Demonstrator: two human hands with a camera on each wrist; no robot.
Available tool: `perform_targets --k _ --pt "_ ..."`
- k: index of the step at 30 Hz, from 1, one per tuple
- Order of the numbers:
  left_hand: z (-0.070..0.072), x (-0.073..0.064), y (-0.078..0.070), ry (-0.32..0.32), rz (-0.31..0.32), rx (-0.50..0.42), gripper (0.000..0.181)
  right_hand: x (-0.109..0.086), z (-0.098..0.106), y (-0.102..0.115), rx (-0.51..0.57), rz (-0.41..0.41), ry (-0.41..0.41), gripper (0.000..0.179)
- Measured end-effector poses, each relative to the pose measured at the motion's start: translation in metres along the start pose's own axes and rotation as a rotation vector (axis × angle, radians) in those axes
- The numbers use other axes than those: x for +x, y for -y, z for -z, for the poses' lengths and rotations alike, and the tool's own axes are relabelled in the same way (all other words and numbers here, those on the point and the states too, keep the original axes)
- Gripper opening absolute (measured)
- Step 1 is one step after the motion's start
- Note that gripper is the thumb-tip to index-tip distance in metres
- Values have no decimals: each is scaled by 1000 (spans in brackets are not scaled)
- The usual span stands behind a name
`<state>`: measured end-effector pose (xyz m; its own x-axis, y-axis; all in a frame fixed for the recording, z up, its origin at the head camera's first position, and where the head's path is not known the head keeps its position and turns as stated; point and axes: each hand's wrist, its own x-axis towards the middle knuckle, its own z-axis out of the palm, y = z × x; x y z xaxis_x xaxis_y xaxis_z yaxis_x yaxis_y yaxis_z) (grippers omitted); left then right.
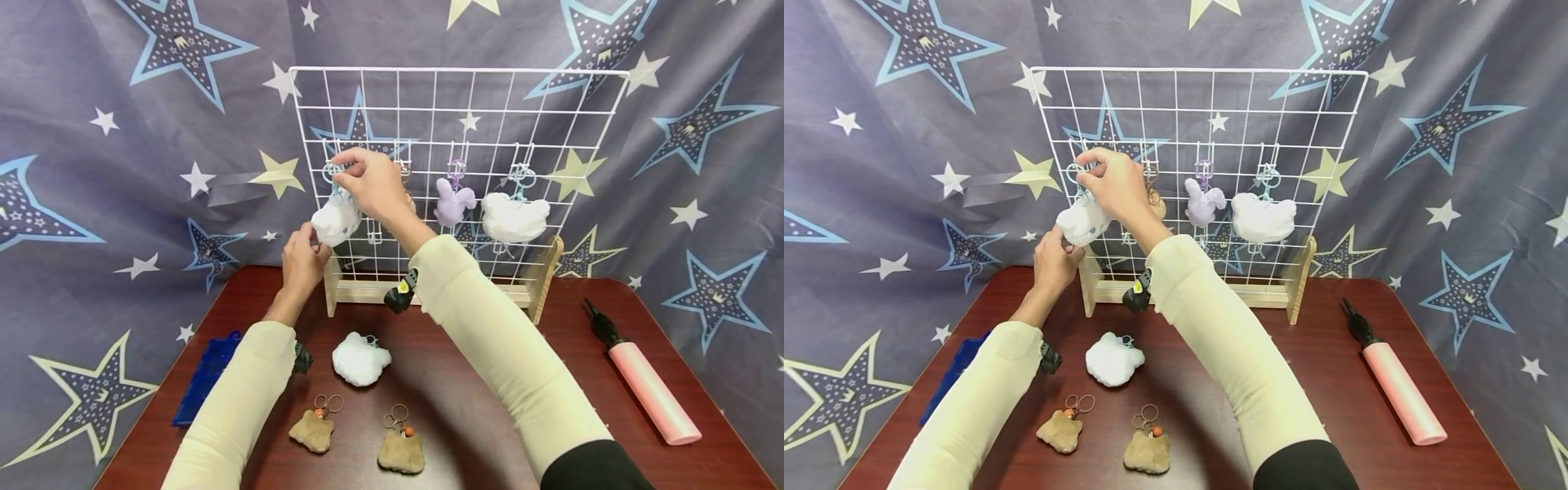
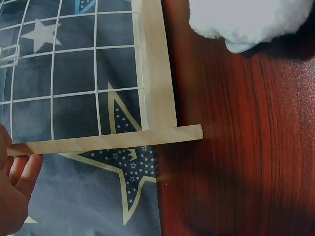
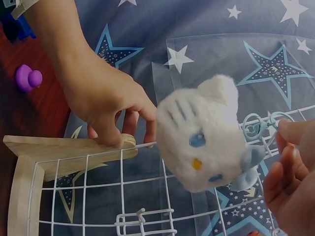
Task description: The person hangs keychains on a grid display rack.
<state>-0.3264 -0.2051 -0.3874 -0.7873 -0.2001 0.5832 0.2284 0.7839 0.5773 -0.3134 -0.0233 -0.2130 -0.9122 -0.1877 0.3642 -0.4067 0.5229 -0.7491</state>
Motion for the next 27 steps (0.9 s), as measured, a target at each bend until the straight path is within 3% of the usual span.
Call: perform_targets --k 13,20,27 --pt "-2 -2 0 -33 -41 -7 46 -1 1 -4 -21 41 -31 28" --pt "-4 -2 2 -105 -111 -10 33 -8 3 -12 36 123 -56 26" --pt "-4 0 3 -100 -85 -26 31 -20 10 -20 55 222 1 25"
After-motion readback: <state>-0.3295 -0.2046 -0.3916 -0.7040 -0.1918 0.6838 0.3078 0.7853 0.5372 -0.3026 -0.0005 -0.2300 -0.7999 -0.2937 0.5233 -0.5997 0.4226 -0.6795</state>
